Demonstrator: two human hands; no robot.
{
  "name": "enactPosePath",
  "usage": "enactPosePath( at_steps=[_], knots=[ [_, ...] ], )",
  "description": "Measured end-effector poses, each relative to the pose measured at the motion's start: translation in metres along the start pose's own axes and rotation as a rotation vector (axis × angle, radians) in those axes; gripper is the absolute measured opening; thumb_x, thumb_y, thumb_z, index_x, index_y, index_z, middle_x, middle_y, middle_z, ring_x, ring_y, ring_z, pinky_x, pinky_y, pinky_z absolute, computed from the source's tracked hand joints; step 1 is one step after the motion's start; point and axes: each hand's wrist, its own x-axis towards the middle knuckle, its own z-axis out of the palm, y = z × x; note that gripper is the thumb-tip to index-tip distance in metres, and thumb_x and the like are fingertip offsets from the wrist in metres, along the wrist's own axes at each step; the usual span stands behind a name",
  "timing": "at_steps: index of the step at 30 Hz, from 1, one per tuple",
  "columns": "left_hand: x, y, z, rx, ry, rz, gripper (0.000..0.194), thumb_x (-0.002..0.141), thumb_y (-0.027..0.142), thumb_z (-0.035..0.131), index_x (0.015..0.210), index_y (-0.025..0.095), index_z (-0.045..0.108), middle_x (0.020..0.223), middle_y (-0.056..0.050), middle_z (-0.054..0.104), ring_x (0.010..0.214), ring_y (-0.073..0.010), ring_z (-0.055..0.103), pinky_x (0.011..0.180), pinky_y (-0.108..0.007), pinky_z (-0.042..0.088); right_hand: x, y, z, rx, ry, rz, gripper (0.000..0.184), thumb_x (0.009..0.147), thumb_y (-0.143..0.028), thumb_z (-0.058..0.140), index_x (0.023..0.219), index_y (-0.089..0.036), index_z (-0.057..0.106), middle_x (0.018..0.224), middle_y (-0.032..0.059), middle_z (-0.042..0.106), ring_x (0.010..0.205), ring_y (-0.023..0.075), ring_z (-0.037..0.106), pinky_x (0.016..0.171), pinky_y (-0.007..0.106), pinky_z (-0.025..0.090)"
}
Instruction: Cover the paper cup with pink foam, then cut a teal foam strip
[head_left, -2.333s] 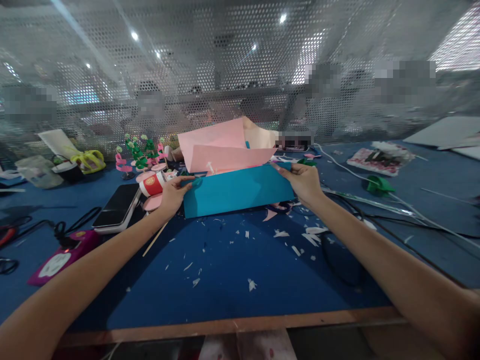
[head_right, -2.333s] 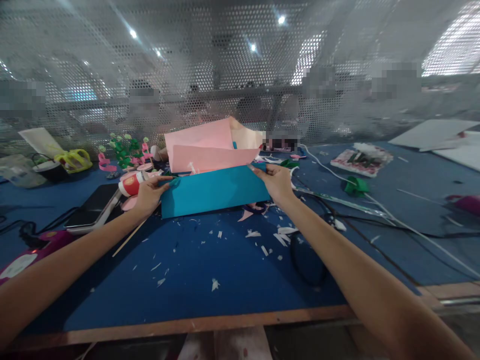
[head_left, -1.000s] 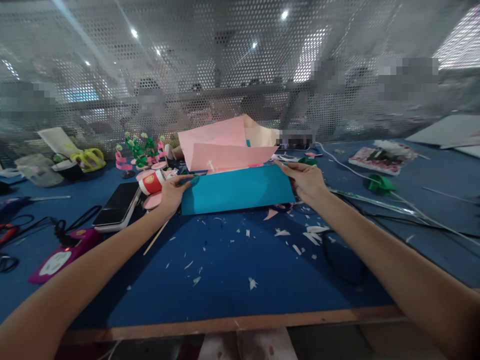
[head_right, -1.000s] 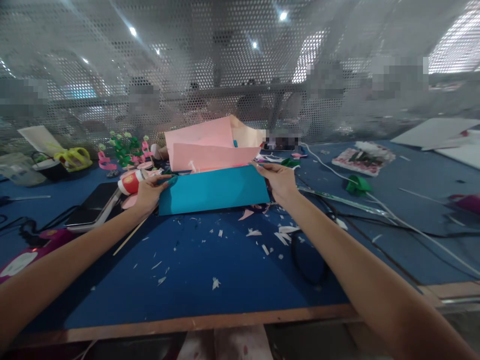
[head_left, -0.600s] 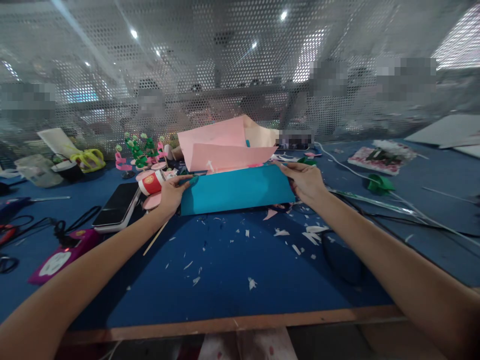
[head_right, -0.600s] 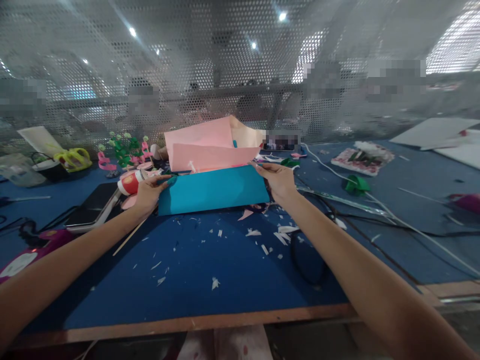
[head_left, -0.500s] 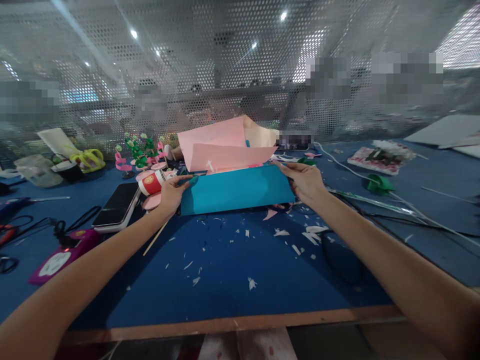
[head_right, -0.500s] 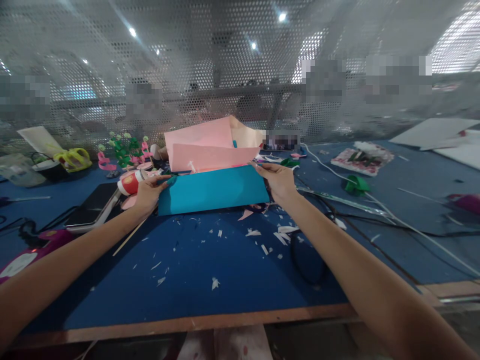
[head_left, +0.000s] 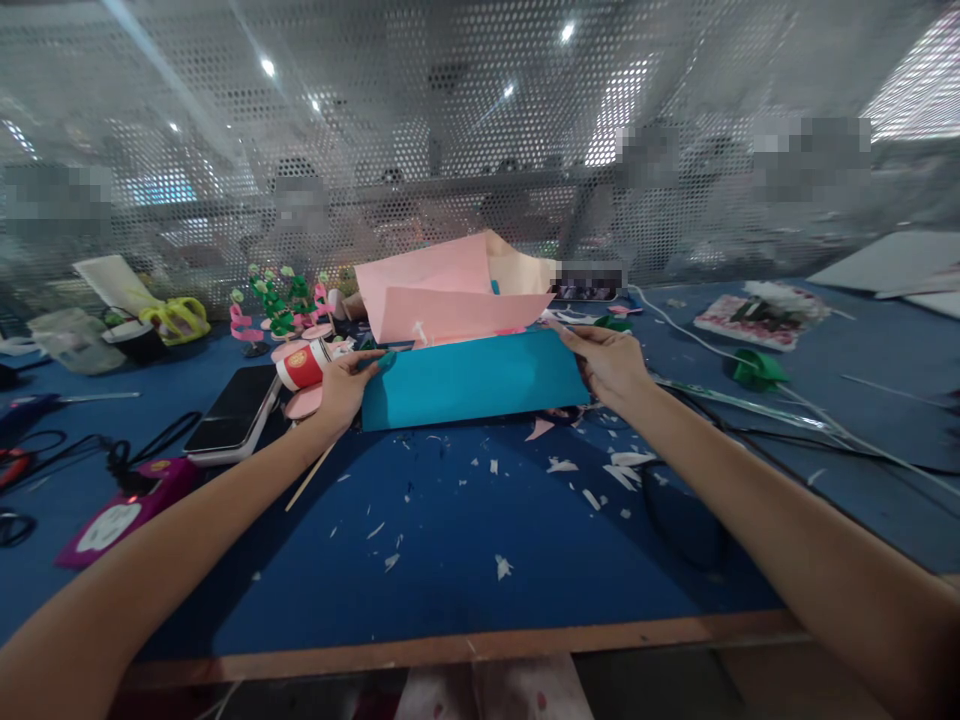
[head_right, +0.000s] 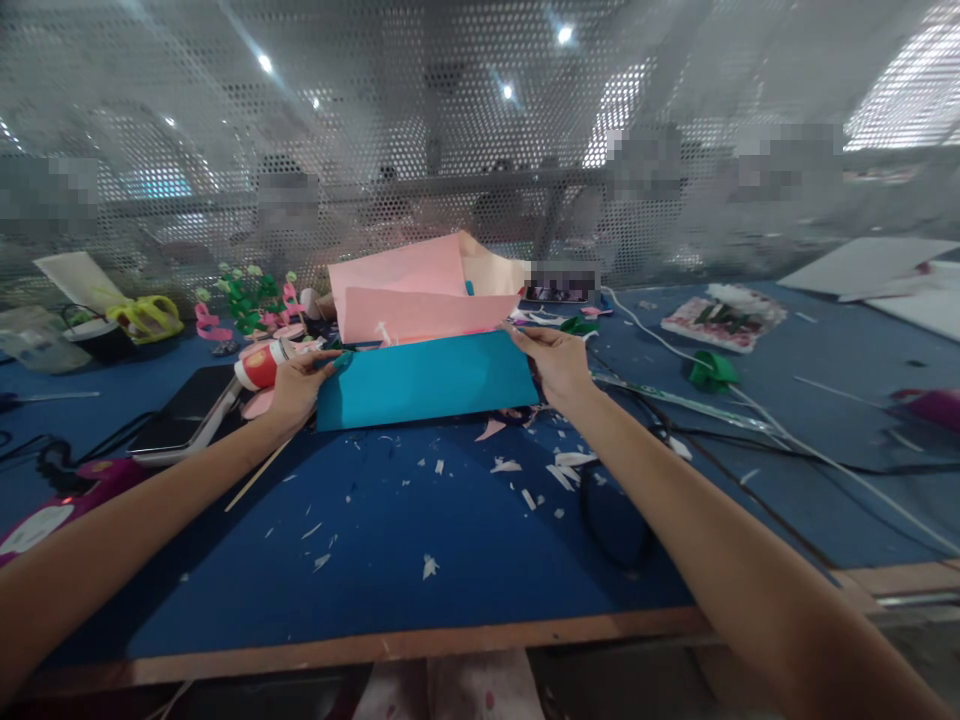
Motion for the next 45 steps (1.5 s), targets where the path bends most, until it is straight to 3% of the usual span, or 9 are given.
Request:
enactPosePath(
  at_steps=[7,18,24,33,35,38,41,43,45],
  knots=[
    [0.000,-0.001,0.000,0.093,-0.012,0.026,0.026,0.065,0.029,0.068,0.086,0.015,0.072,0.068,-0.002,0.066,0.053,-0.0087,0.048,0.047,-0.020,0.034,0.002,0.001,0.000,0.042,0.032,0.023,0.023,0.036,-0.024,0.082,0.050,-0.021,0.064,0.050,-0.0042,0.062,0.045,0.0099,0.053,0.045,0.024,0.045],
    [-0.001,0.000,0.001,0.182,-0.006,0.040,0.026,0.066,0.024,0.065,0.089,0.015,0.072,0.073,-0.004,0.070,0.056,-0.0113,0.052,0.048,-0.022,0.037,0.005,0.002,-0.002,0.051,0.038,0.070,0.018,0.046,-0.017,0.079,0.049,-0.021,0.061,0.047,-0.0046,0.059,0.044,0.0087,0.052,0.045,0.023,0.044],
    [0.002,0.005,-0.005,0.261,-0.132,0.090,0.023,0.068,0.020,0.063,0.089,0.016,0.072,0.083,-0.006,0.072,0.065,-0.0149,0.060,0.055,-0.025,0.045,0.010,0.005,-0.005,0.019,0.033,0.060,0.021,0.046,-0.020,0.080,0.050,-0.021,0.059,0.047,-0.0055,0.058,0.043,0.0086,0.051,0.043,0.023,0.044],
    [0.012,0.053,-0.014,0.342,-0.124,0.159,0.025,0.066,0.014,0.065,0.090,0.013,0.072,0.086,-0.008,0.073,0.079,-0.0187,0.066,0.075,-0.030,0.052,0.008,-0.013,-0.006,0.050,-0.030,0.046,0.025,0.050,-0.024,0.078,0.055,-0.022,0.054,0.049,-0.0072,0.055,0.043,0.0087,0.050,0.042,0.023,0.043],
    [0.008,0.068,-0.019,0.315,-0.083,0.182,0.035,0.066,0.016,0.066,0.101,0.016,0.067,0.087,-0.006,0.073,0.080,-0.0190,0.067,0.077,-0.032,0.054,0.003,-0.022,-0.009,0.072,-0.090,0.014,0.027,0.050,-0.029,0.079,0.055,-0.023,0.053,0.051,-0.0074,0.057,0.046,0.0093,0.053,0.046,0.024,0.045],
    [-0.014,0.085,-0.035,0.343,-0.120,0.214,0.034,0.066,0.016,0.066,0.100,0.017,0.068,0.083,-0.005,0.073,0.078,-0.0188,0.068,0.079,-0.033,0.055,-0.014,-0.032,-0.024,0.082,-0.224,-0.040,0.033,0.047,-0.039,0.080,0.050,-0.023,0.052,0.052,-0.0064,0.059,0.057,0.0131,0.061,0.056,0.027,0.050],
    [-0.056,0.090,-0.054,0.345,-0.253,0.246,0.031,0.071,0.016,0.062,0.102,0.019,0.068,0.086,-0.005,0.073,0.079,-0.0184,0.069,0.078,-0.030,0.057,-0.039,-0.033,-0.052,-0.060,-0.562,-0.071,0.026,0.053,-0.037,0.079,0.050,-0.023,0.058,0.060,-0.0019,0.067,0.079,0.0189,0.067,0.077,0.034,0.051],
    [-0.086,0.084,-0.065,0.412,-0.389,0.300,0.031,0.075,0.013,0.058,0.103,0.022,0.067,0.088,-0.002,0.073,0.077,-0.0172,0.070,0.075,-0.027,0.058,-0.056,-0.029,-0.071,-0.208,-0.788,-0.027,0.015,0.059,-0.031,0.077,0.054,-0.023,0.065,0.066,0.0026,0.071,0.089,0.0225,0.066,0.081,0.037,0.051],
    [-0.110,0.074,-0.072,0.465,-0.517,0.479,0.036,0.077,0.012,0.058,0.108,0.029,0.064,0.090,0.001,0.072,0.093,-0.0175,0.066,0.088,-0.029,0.053,-0.069,-0.026,-0.085,-0.319,-0.976,0.034,0.009,0.063,-0.029,0.074,0.059,-0.022,0.069,0.076,0.0059,0.072,0.093,0.0258,0.065,0.083,0.042,0.050]
  ],
)
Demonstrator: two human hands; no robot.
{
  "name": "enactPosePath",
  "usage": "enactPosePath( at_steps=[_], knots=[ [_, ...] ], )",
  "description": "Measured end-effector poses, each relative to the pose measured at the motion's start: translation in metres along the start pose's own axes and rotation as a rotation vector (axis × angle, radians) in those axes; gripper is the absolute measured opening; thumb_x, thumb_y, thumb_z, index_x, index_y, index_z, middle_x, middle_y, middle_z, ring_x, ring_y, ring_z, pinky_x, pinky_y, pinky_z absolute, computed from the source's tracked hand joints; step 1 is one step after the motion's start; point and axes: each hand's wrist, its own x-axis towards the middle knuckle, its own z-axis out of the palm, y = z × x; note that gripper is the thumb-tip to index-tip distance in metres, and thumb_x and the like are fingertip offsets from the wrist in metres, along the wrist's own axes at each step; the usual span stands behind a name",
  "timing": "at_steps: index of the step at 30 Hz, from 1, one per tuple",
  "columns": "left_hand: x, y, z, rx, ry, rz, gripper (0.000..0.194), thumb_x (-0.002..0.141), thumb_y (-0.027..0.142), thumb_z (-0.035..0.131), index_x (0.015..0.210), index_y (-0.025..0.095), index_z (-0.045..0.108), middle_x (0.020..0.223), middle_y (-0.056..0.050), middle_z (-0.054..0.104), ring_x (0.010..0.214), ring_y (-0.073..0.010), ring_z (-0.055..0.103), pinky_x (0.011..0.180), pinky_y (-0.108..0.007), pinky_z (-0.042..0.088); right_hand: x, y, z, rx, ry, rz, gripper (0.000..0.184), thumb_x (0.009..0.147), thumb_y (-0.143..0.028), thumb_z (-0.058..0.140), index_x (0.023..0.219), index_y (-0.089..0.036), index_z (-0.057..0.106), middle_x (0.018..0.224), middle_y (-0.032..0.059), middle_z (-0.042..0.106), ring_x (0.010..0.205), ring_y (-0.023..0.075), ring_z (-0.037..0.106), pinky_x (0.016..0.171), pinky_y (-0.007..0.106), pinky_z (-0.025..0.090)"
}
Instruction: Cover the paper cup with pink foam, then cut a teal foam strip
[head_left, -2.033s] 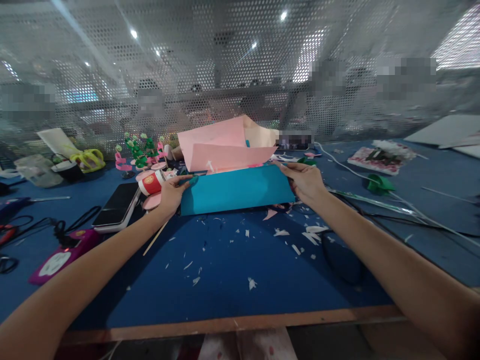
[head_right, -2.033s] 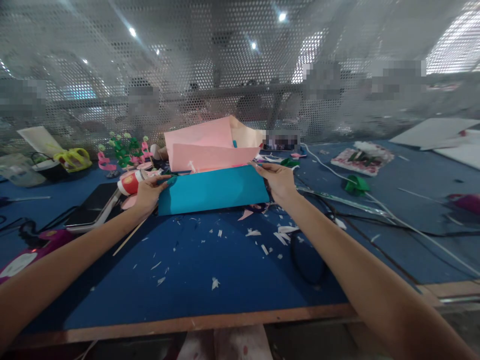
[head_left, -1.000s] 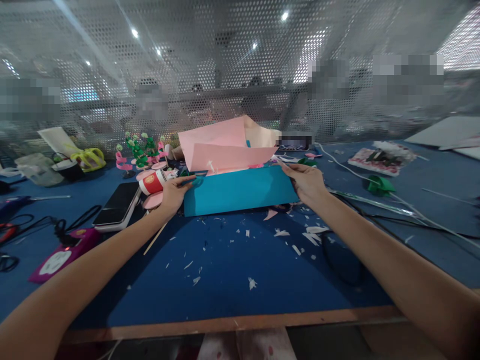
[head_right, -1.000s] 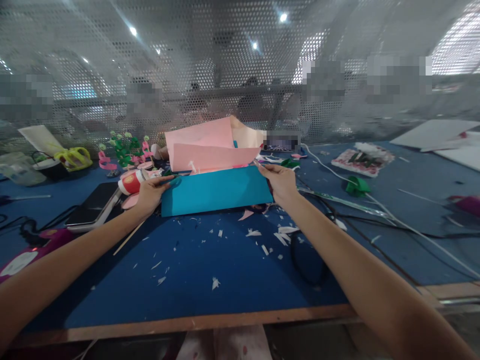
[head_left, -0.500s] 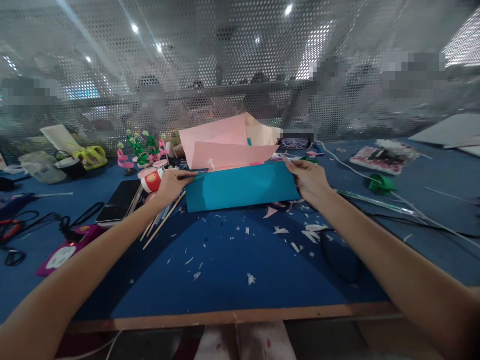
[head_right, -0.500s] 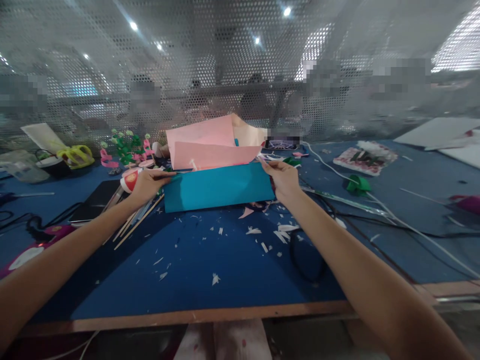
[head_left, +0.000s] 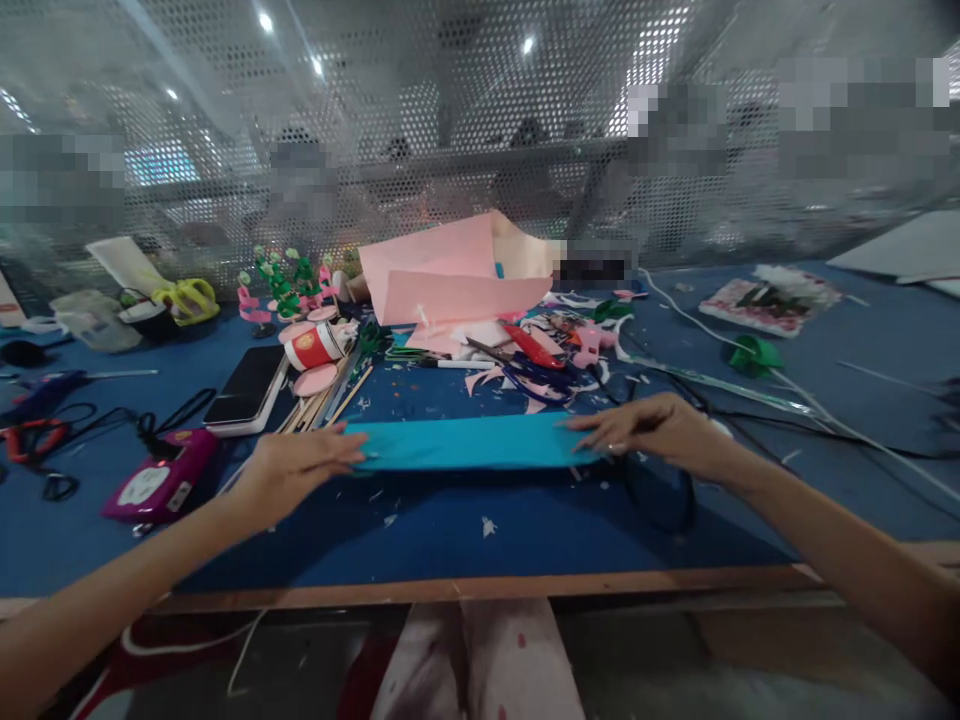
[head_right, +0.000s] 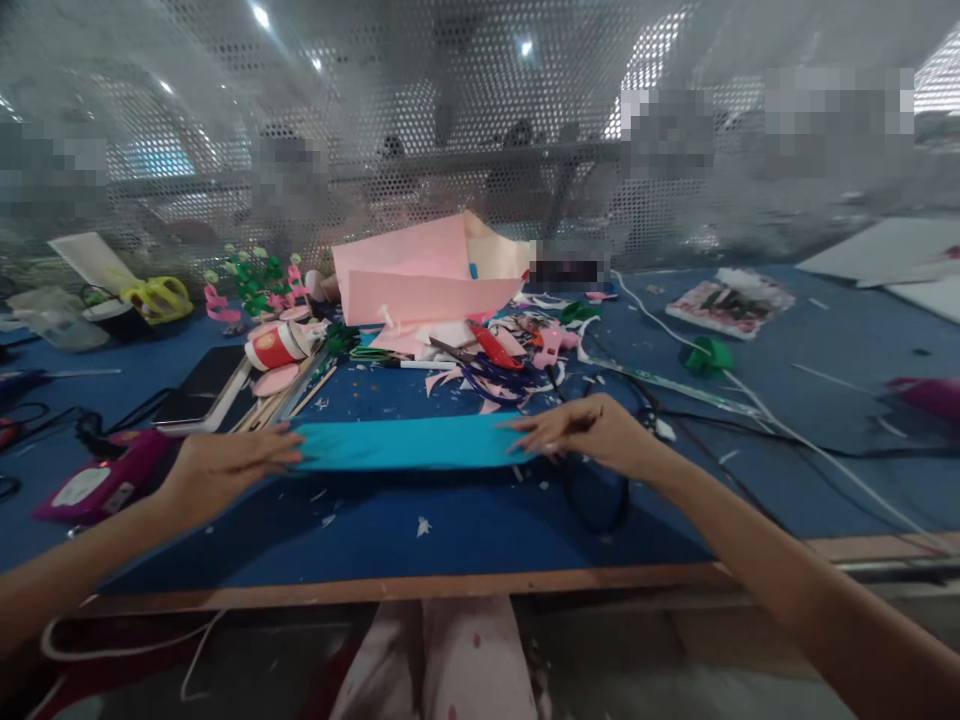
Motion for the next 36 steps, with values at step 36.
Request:
enactPosePath(
  at_steps=[36],
  knots=[
    [-0.032,-0.013,0.012,0.374,-0.226,0.382,0.059,0.087,0.017,0.047,0.139,0.030,0.023,0.091,0.002,0.073,0.080,-0.0120,0.069,0.077,-0.019,0.052,-0.017,-0.013,0.057,-0.887,0.178,-0.276,0.028,0.078,-0.041,0.057,0.054,-0.026,0.063,0.055,0.0010,0.065,0.056,0.0160,0.062,0.070,0.032,0.049]
  ],
)
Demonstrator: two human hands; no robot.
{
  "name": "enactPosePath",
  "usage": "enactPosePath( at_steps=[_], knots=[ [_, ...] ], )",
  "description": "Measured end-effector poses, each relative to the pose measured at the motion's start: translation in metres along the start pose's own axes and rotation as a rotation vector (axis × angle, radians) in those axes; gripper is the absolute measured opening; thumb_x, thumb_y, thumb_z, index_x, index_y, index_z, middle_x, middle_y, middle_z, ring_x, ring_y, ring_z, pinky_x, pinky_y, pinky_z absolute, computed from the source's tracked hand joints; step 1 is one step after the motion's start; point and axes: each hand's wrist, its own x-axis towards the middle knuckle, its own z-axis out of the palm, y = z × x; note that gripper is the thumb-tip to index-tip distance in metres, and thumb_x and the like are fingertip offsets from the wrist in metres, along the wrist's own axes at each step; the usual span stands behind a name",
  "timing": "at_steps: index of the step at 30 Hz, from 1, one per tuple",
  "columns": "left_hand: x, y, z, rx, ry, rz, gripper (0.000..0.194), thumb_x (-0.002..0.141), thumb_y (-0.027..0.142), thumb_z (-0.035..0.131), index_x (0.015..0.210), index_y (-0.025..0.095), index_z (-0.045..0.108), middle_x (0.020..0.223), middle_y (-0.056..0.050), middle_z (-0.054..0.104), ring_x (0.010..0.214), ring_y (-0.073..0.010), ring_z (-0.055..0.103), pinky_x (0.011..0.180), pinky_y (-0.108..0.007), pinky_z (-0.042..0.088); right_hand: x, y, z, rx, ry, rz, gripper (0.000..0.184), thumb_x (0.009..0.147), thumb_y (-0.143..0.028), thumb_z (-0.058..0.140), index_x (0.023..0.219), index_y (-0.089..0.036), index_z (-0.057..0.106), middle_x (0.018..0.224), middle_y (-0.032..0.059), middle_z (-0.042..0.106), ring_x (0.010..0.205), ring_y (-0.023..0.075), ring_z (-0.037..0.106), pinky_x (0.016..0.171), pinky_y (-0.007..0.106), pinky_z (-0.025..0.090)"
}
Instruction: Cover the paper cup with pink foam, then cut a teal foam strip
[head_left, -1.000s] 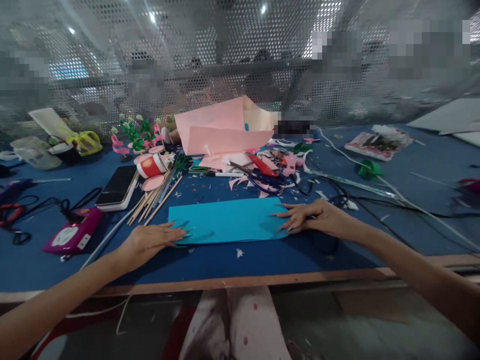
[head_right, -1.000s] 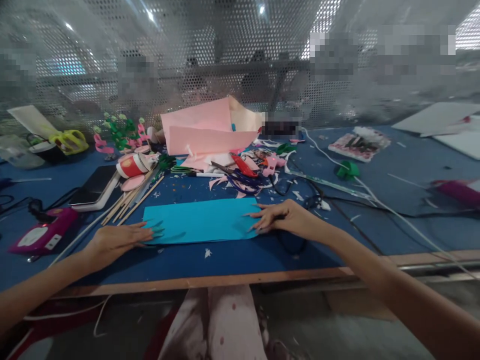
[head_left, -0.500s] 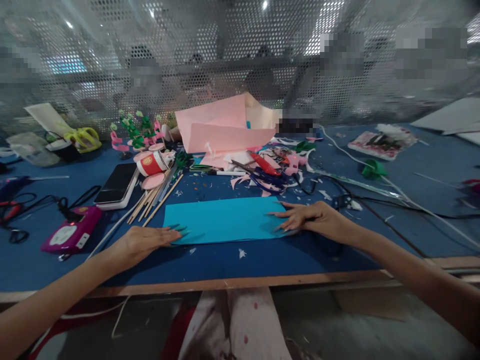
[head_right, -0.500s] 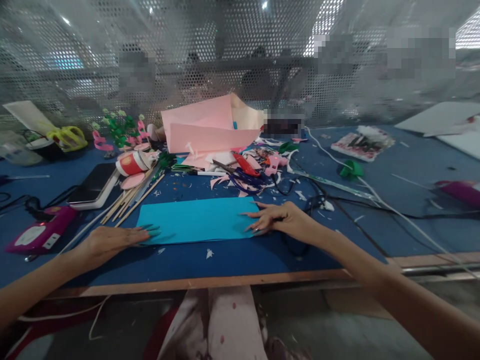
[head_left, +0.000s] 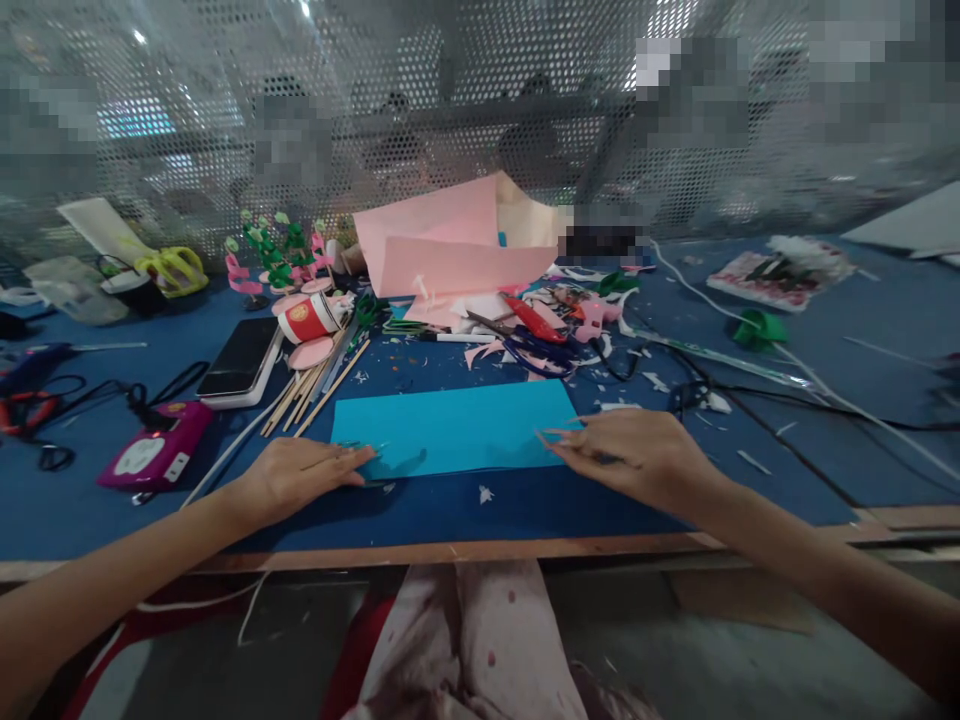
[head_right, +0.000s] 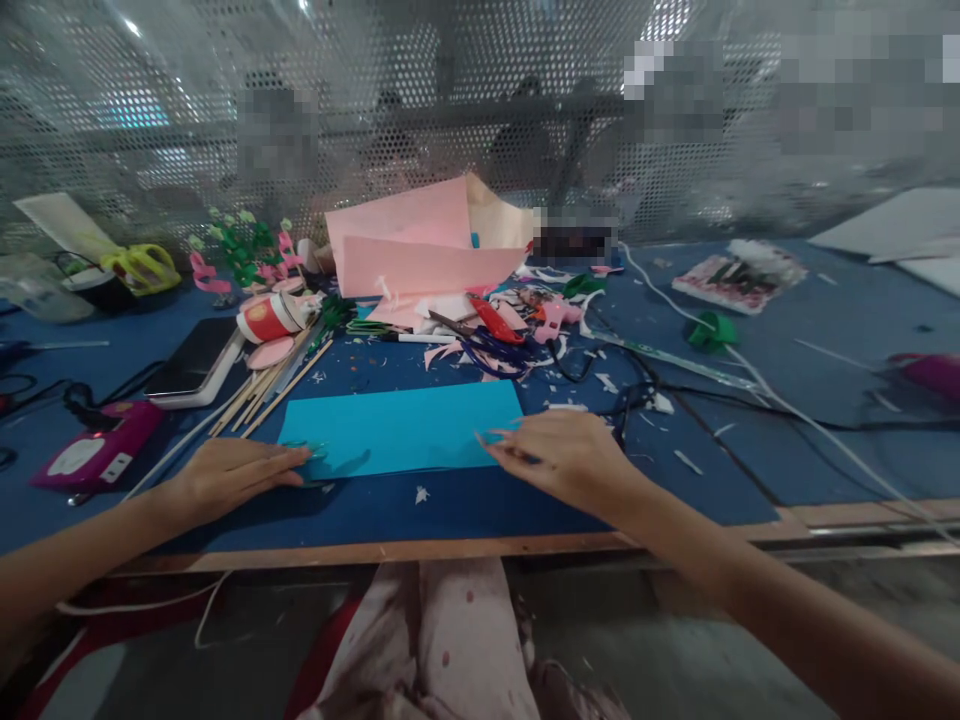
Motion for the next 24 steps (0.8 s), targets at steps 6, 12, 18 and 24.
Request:
enactPosePath(
  at_steps=[6,12,18,24],
  knots=[
    [0.022,0.000,-0.006,0.075,0.091,0.132,0.031,0.088,0.018,0.045,0.118,0.024,0.050,0.077,0.002,0.071,0.070,-0.0108,0.065,0.067,-0.019,0.051,0.015,-0.040,0.014,-0.421,0.021,-0.426,0.042,0.088,-0.030,0.046,0.048,-0.020,0.053,0.042,0.0006,0.050,0.043,0.0118,0.046,0.046,0.029,0.027],
    [0.047,0.004,-0.005,0.185,-0.003,0.196,0.013,0.087,0.023,0.047,0.086,0.020,0.059,0.055,0.003,0.056,0.051,-0.0082,0.050,0.048,-0.020,0.038,0.036,-0.056,0.043,-0.576,-0.112,-0.526,0.048,0.088,-0.039,0.043,0.050,-0.016,0.061,0.044,0.0066,0.055,0.044,0.0139,0.047,0.047,0.030,0.022],
    [0.065,0.014,0.009,0.219,-0.072,0.362,0.019,0.088,0.017,0.044,0.071,0.019,0.053,0.059,0.002,0.053,0.057,-0.0094,0.047,0.050,-0.022,0.035,0.051,-0.043,0.056,-0.439,-0.363,-0.451,0.054,0.090,-0.042,0.036,0.052,-0.017,0.063,0.050,0.0048,0.062,0.042,0.0115,0.046,0.045,0.028,0.015],
    [0.069,0.009,0.012,-0.012,-0.093,0.219,0.019,0.089,0.022,0.042,0.100,0.015,0.056,0.094,-0.007,0.066,0.092,-0.0156,0.057,0.087,-0.028,0.043,0.052,-0.025,0.057,-0.194,-0.332,-0.404,0.053,0.090,-0.044,0.037,0.047,-0.018,0.055,0.048,0.0007,0.057,0.045,0.0100,0.043,0.047,0.027,0.017]
  ],
)
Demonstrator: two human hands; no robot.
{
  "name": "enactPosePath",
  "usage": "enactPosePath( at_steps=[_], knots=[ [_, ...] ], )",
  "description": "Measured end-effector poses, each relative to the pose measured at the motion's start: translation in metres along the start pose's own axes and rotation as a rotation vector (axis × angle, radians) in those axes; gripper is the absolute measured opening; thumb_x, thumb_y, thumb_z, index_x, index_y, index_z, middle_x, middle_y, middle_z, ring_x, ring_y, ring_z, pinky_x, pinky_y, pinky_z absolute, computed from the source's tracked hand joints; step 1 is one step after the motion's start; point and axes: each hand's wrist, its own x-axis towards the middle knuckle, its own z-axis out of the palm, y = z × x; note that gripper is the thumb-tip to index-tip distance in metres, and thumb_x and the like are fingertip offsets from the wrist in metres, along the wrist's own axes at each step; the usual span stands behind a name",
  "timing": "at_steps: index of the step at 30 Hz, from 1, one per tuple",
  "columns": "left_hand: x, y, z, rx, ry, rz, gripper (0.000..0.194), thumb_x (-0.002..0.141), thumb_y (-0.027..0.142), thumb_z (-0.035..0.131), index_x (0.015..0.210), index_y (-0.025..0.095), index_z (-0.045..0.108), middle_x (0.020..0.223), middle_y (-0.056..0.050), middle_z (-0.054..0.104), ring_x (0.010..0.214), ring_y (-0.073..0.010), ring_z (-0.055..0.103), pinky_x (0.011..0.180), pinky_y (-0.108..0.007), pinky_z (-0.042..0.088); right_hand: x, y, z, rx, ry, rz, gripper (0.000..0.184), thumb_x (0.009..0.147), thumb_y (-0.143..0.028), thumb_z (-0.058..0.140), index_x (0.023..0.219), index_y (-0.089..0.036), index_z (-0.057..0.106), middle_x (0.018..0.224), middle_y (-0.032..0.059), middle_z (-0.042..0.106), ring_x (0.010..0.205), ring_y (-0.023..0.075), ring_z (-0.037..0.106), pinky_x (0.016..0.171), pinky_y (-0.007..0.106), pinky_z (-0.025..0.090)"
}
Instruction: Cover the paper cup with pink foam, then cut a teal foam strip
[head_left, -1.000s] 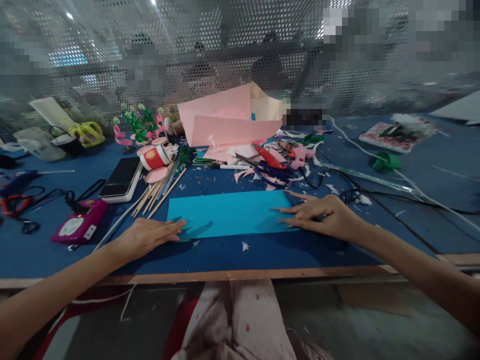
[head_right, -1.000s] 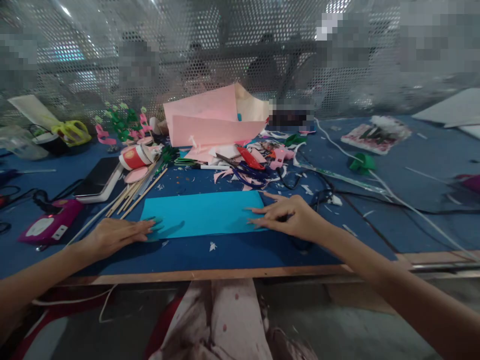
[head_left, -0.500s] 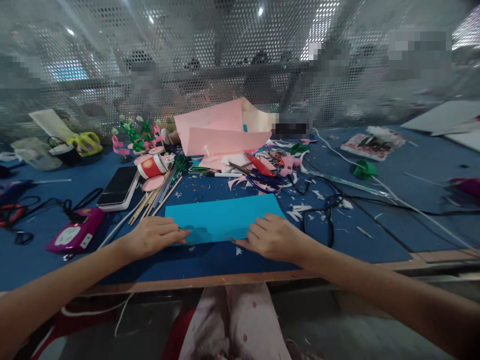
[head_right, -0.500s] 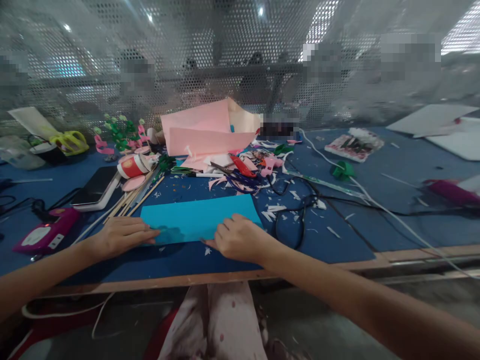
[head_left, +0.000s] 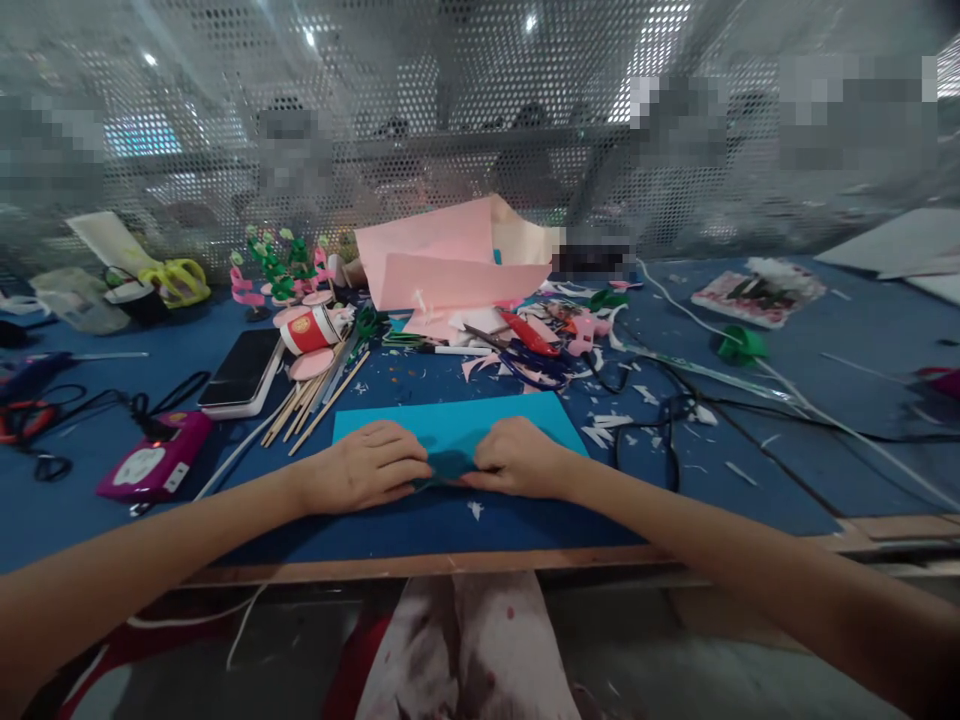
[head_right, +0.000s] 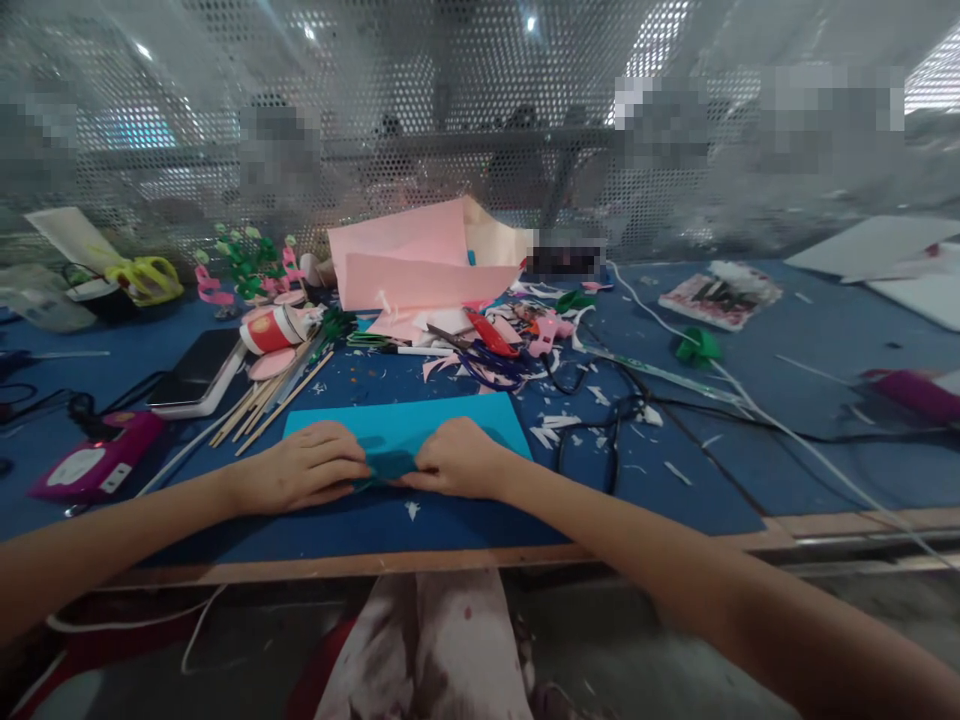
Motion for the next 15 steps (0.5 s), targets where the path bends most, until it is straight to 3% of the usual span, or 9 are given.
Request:
enactPosePath(
  at_steps=[4,7,12,15],
  knots=[
    [0.001,-0.004,0.002,-0.187,-0.119,-0.010,0.035,0.091,0.021,0.036,0.123,0.014,0.046,0.118,-0.012,0.059,0.115,-0.0167,0.050,0.102,-0.030,0.036,-0.002,0.002,-0.005,0.151,0.072,0.113,0.033,0.084,-0.042,0.051,0.063,-0.017,0.055,0.057,0.0004,0.055,0.054,0.0120,0.046,0.053,0.025,0.029],
    [0.001,-0.008,0.004,-0.292,-0.209,-0.016,0.042,0.091,0.018,0.031,0.132,0.014,0.036,0.131,-0.014,0.050,0.127,-0.0175,0.040,0.107,-0.034,0.031,-0.003,0.003,-0.010,0.244,0.100,0.089,0.023,0.082,-0.039,0.054,0.079,-0.016,0.053,0.075,0.0048,0.057,0.070,0.0156,0.049,0.066,0.028,0.039],
    [0.002,-0.012,0.007,-0.415,-0.315,-0.002,0.050,0.090,0.020,0.030,0.139,0.015,0.025,0.141,-0.014,0.036,0.134,-0.0201,0.028,0.111,-0.041,0.022,-0.006,0.005,-0.010,0.308,0.123,0.072,0.036,0.086,-0.043,0.044,0.106,-0.014,0.048,0.109,0.0147,0.055,0.105,0.0231,0.048,0.090,0.042,0.039],
    [0.002,-0.014,0.008,-0.426,-0.336,-0.029,0.051,0.091,0.022,0.029,0.141,0.016,0.021,0.143,-0.011,0.034,0.135,-0.0186,0.025,0.113,-0.039,0.016,-0.006,0.007,-0.008,0.402,0.059,0.065,0.045,0.088,-0.043,0.041,0.124,-0.017,0.039,0.126,0.0141,0.048,0.123,0.0218,0.039,0.101,0.044,0.032]
  ],
)
